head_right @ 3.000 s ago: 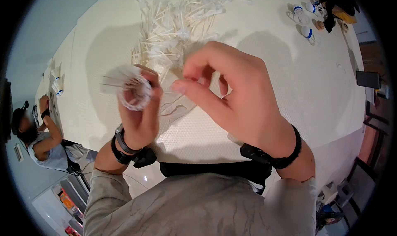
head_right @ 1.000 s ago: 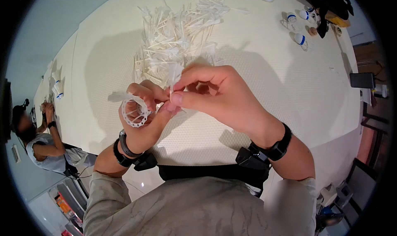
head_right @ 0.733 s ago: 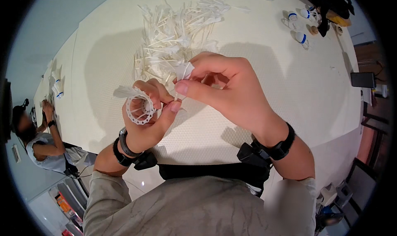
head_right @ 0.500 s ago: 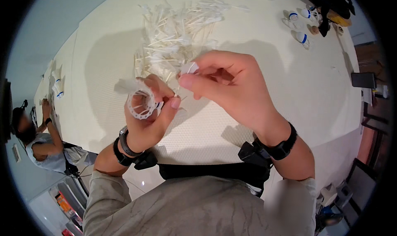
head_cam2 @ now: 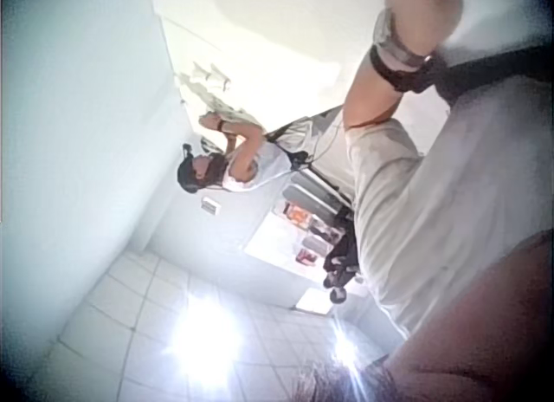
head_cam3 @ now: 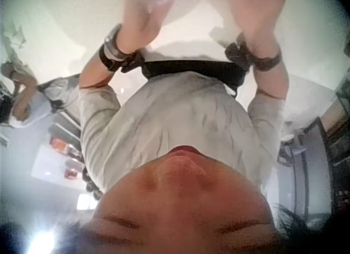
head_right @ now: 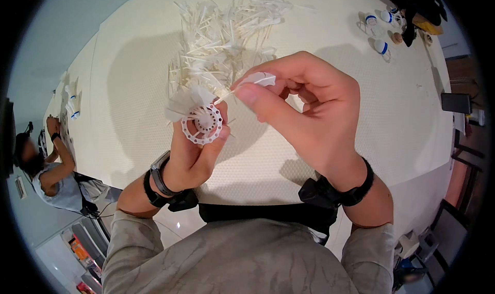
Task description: The person assembles badminton shuttlecocks by hand. The person inserts individual feathers one by one into the pre-drilled holes of a shuttlecock base, securing them into the plastic frame to form the conical skirt.
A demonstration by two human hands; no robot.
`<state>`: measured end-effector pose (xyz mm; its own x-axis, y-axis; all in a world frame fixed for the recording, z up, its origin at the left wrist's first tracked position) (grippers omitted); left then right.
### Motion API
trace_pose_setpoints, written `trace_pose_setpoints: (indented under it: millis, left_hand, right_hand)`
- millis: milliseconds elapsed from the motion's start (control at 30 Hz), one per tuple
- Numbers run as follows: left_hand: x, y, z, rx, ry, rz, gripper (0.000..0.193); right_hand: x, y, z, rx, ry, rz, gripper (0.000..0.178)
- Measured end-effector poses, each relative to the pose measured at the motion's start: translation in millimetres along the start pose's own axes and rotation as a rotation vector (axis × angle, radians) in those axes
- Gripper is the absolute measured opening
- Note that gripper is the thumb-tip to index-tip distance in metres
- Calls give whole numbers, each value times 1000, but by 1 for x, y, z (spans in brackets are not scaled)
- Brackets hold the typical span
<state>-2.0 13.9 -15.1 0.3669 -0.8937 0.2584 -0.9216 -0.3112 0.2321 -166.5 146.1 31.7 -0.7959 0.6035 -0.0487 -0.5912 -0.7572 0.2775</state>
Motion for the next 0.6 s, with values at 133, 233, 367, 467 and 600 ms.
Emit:
trace_pose_setpoints:
  millis: [133,233,367,467,600]
  left_hand:
    - [-2,2,3,-36,56,-22,48]
    - [-1,2,2,29,62,-33,49]
    - [0,2,2,0,64,-50,49]
    - [1,3,1,28,97,-19,48]
    - [1,4,-1,-36,115,4,49]
  right_hand:
    - [2,-3,-1,22,-61,-10,10]
    - [3,-3,1,6,-52,-19,10]
    - [1,-3,1,-15,-57,4,10]
    - [0,-2,1,58,-126,11,14]
    - [1,-3,6,103,-195,46,17]
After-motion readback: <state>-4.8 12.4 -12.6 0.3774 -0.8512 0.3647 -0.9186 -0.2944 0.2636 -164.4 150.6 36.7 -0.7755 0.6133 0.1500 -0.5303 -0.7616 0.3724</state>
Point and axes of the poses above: each hand's wrist, its own y-axis towards the middle knuckle, its own x-axis out of the back of the hand, z = x × y, the point moved 2 cm from there along y, towards the middle knuckle
